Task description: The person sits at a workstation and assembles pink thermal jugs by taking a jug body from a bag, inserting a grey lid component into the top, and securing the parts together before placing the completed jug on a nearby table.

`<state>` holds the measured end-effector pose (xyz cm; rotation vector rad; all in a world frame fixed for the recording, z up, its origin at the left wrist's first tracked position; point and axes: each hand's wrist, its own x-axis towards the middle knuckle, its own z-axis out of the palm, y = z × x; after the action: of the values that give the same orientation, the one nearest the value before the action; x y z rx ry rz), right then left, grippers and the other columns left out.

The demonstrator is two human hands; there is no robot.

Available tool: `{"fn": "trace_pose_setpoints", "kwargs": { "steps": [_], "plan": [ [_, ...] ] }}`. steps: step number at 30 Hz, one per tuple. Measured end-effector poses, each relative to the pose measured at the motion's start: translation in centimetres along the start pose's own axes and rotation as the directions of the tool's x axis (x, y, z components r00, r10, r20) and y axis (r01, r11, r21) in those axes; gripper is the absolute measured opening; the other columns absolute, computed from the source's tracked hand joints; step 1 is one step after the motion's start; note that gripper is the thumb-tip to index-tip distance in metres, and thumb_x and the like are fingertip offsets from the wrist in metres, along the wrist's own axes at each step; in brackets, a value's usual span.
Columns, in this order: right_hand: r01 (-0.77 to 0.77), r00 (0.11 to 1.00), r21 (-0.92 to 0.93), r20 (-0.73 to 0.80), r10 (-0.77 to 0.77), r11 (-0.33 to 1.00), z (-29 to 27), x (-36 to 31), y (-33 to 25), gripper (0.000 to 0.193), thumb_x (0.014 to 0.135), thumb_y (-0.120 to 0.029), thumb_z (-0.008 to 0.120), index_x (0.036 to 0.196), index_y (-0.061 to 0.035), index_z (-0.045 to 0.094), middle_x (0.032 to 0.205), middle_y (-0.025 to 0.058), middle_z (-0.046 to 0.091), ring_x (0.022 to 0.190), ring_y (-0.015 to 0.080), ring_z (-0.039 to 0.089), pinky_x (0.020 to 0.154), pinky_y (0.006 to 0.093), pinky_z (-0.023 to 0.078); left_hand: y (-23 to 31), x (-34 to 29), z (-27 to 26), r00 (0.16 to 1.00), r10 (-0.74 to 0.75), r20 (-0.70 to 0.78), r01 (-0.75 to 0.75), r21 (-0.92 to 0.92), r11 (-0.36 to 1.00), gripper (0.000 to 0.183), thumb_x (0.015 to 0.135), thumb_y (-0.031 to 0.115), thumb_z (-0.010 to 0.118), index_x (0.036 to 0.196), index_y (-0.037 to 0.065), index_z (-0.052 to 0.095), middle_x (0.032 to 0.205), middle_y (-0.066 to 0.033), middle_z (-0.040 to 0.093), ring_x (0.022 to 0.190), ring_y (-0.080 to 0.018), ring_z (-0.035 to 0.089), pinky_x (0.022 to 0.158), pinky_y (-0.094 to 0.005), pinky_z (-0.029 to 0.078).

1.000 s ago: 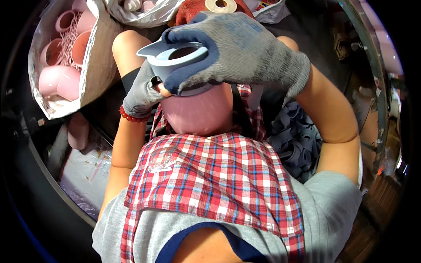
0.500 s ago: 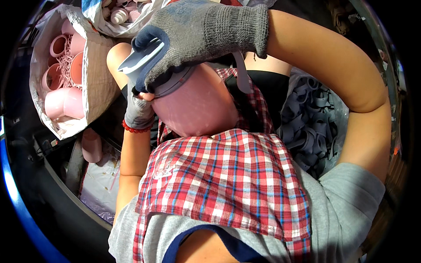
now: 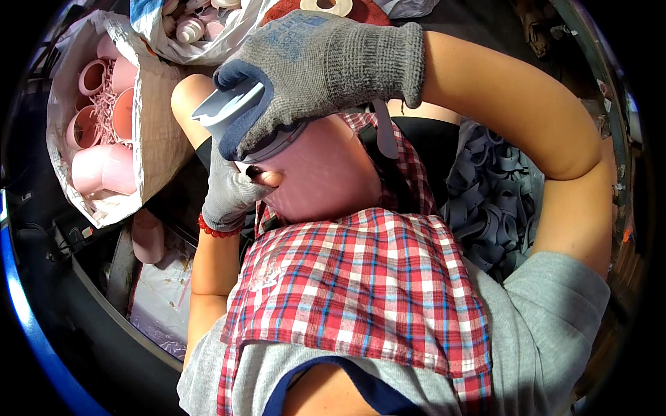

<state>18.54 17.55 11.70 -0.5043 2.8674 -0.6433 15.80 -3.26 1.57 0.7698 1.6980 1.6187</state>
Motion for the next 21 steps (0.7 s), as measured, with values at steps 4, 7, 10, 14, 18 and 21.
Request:
{"fn": "trace_pose_setpoints", "kwargs": {
  "steps": [4,7,10,14,18,21],
  "plan": [
    [0.057,0.987,0.042,-0.151,-0.05,0.998,0.9,-1.1,0.3,0.055,0.068,-0.059,0.069,0.093,-0.0097,0.066,0.081,0.0111,0.067,0.077,0.0261,0.066,0.071,0.0371,0.051,0.0,0.3,0.3,0.999,0.034,0.031,-0.031,-0.084,0.996,0.104,0.056,0.039,0.089,0.135,-0.003,0.035,0.13,-0.0105,0.048,0.119,-0.0199,0.046,0.102,-0.0335,0.033],
    [0.086,0.983,0.017,-0.164,-0.082,0.996,1.2,-1.2,1.3,0.059,0.067,-0.058,0.07,0.098,-0.008,0.065,0.084,0.0131,0.066,0.079,0.0276,0.065,0.073,0.0373,0.051,-0.7,0.4,0.6,0.998,0.069,0.016,-0.065,-0.165,0.984,0.118,0.054,0.039,0.091,0.14,-0.001,0.022,0.136,-0.0119,0.041,0.123,-0.0204,0.042,0.104,-0.0341,0.031],
    [0.086,0.992,0.026,-0.094,-0.083,0.996,0.6,-2.0,2.4,0.079,0.062,-0.052,0.078,0.122,-0.0053,0.057,0.106,0.014,0.063,0.097,0.0286,0.062,0.085,0.0361,0.049,0.4,0.9,1.2,0.995,0.1,0.029,-0.092,-0.218,0.972,0.126,0.054,0.047,0.088,0.143,-0.002,0.013,0.142,-0.013,0.031,0.13,-0.0213,0.033,0.108,-0.0352,0.027],
    [0.042,0.999,0.038,-0.028,-0.041,0.998,-0.6,-2.8,2.2,0.081,0.063,-0.05,0.079,0.123,-0.004,0.055,0.116,0.0131,0.057,0.104,0.027,0.06,0.09,0.0364,0.048,1.1,3.0,0.8,0.985,0.148,0.093,-0.109,-0.332,0.937,0.12,0.065,0.067,0.07,0.143,-0.004,0.014,0.141,-0.014,0.034,0.132,-0.0218,0.032,0.109,-0.0353,0.024],
    [0.036,0.999,0.03,-0.03,-0.035,0.999,-0.9,-3.0,1.8,0.08,0.063,-0.049,0.08,0.124,-0.0043,0.055,0.118,0.014,0.056,0.107,0.028,0.058,0.091,0.0379,0.048,1.5,4.4,1.5,0.972,0.228,0.052,-0.184,-0.435,0.882,0.119,0.063,0.051,0.081,0.144,-0.004,0.013,0.14,-0.0134,0.036,0.13,-0.0209,0.035,0.108,-0.0338,0.026],
    [0.034,0.998,-0.004,-0.052,-0.034,0.999,-0.7,-3.4,2.0,0.078,0.063,-0.048,0.08,0.123,-0.0048,0.055,0.118,0.0142,0.056,0.107,0.0286,0.058,0.09,0.0383,0.048,2.1,4.4,1.7,0.981,0.179,0.08,-0.131,-0.416,0.9,0.113,0.063,0.036,0.084,0.144,-0.002,0.015,0.137,-0.0114,0.04,0.127,-0.0188,0.038,0.106,-0.0325,0.029]
  ]
}}
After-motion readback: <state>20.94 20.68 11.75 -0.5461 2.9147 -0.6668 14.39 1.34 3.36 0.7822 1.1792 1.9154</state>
